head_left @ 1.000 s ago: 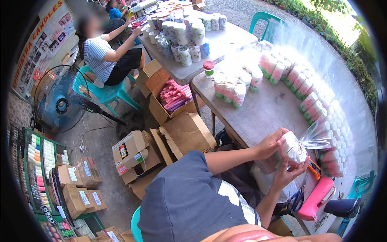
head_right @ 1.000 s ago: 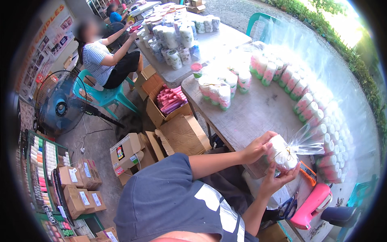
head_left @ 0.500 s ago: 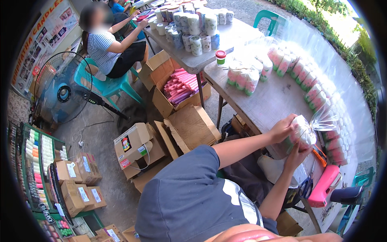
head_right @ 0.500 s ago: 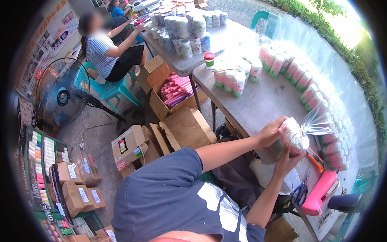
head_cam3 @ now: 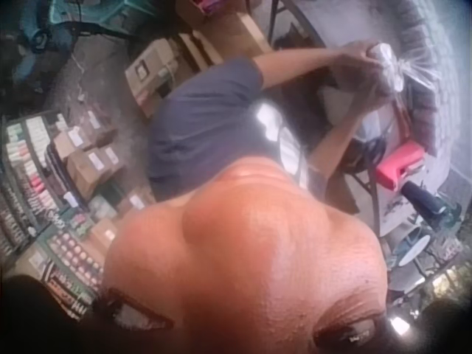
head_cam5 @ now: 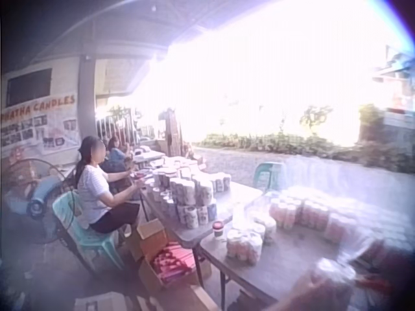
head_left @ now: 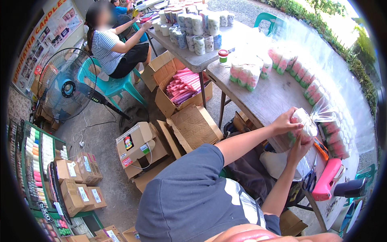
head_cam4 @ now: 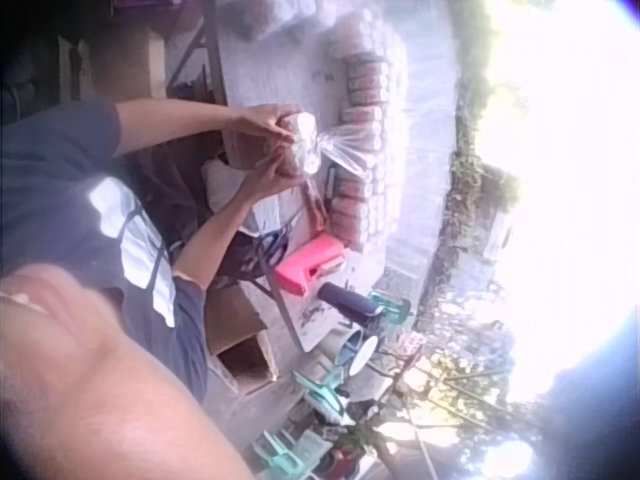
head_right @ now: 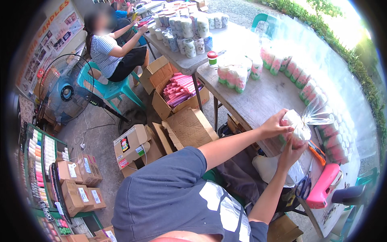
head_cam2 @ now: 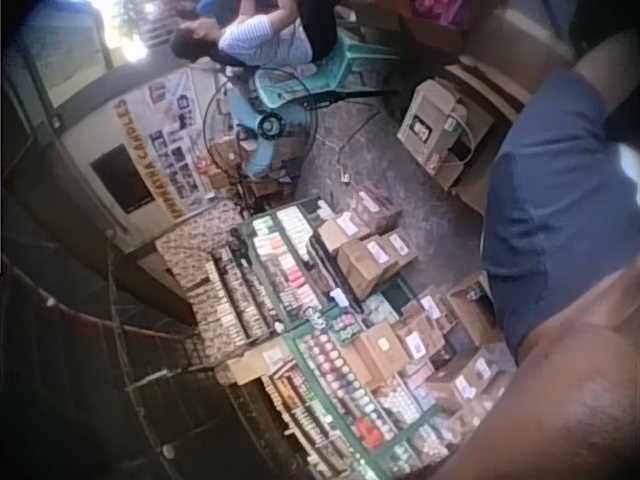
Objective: The person places cylindrical candles into clear plastic bags, gathers the top, and ties the opening with a rubber band. They repeat this process for multiple units, placing finished bundles on the table.
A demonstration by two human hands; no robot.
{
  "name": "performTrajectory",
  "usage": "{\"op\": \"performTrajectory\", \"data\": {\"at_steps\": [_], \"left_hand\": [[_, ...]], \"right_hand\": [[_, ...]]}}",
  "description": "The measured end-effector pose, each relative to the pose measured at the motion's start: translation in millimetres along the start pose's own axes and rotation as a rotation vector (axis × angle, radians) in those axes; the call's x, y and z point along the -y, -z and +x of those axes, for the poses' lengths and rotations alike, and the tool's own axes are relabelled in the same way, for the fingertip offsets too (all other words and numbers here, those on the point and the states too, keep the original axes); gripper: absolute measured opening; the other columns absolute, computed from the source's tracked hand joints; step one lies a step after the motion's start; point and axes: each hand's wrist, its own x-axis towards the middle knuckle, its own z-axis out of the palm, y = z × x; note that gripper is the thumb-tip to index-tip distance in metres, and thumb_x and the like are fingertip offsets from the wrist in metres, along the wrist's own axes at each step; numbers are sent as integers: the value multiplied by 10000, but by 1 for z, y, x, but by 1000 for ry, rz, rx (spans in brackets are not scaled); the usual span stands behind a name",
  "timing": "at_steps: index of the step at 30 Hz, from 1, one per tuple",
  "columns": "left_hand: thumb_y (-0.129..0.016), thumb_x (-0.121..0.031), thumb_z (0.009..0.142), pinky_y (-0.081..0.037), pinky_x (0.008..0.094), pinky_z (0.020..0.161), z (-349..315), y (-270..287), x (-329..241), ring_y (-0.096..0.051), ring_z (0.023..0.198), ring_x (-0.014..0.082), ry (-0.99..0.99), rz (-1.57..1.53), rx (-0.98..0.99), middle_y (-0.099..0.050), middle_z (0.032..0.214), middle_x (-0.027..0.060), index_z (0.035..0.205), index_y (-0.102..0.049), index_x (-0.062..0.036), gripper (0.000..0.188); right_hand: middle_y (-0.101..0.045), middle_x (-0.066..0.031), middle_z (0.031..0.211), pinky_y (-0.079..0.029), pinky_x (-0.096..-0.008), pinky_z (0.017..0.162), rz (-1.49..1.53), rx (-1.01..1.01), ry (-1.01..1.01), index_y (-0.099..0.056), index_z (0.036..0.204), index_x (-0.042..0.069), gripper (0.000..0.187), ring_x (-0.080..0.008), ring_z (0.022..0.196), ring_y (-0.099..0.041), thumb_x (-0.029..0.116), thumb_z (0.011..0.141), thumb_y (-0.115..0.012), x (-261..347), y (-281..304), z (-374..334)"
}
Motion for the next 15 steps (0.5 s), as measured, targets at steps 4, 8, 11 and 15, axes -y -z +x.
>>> {"op": "performTrajectory", "data": {"at_steps": [4,8,11,15], "left_hand": [[-804,-379,837,-527,289,847,2,1,8,-610,999,129,-48,66,-38,-636,1107,86,1356,-448,-26,721],[-788,-435,845,-531,287,819,2,-1,9,-620,956,121,-28,36,-25,-656,1063,73,1351,-459,-31,726],[-798,-449,831,-535,285,795,4,0,12,-625,929,117,-71,96,-53,-666,1033,65,1341,-470,-29,738],[-796,-467,827,-535,291,794,5,0,12,-627,929,121,-68,119,-58,-669,1034,73,1333,-477,-27,742]], "right_hand": [[-499,-145,1352,-410,-344,1034,1,6,-24,-380,1416,-25,601,-230,1232,-508,174,941,-692,9,-3,-1],[-500,-141,1350,-416,-337,1028,5,5,-24,-373,1419,-26,616,-219,1230,-508,171,936,-701,5,-1,0],[-499,-140,1352,-416,-335,1028,18,11,-23,-368,1422,-25,623,-215,1234,-506,171,935,-705,9,-3,0],[-498,-138,1355,-418,-334,1025,11,2,-41,-369,1423,-22,624,-213,1232,-511,179,938,-705,14,-4,-2]]}}
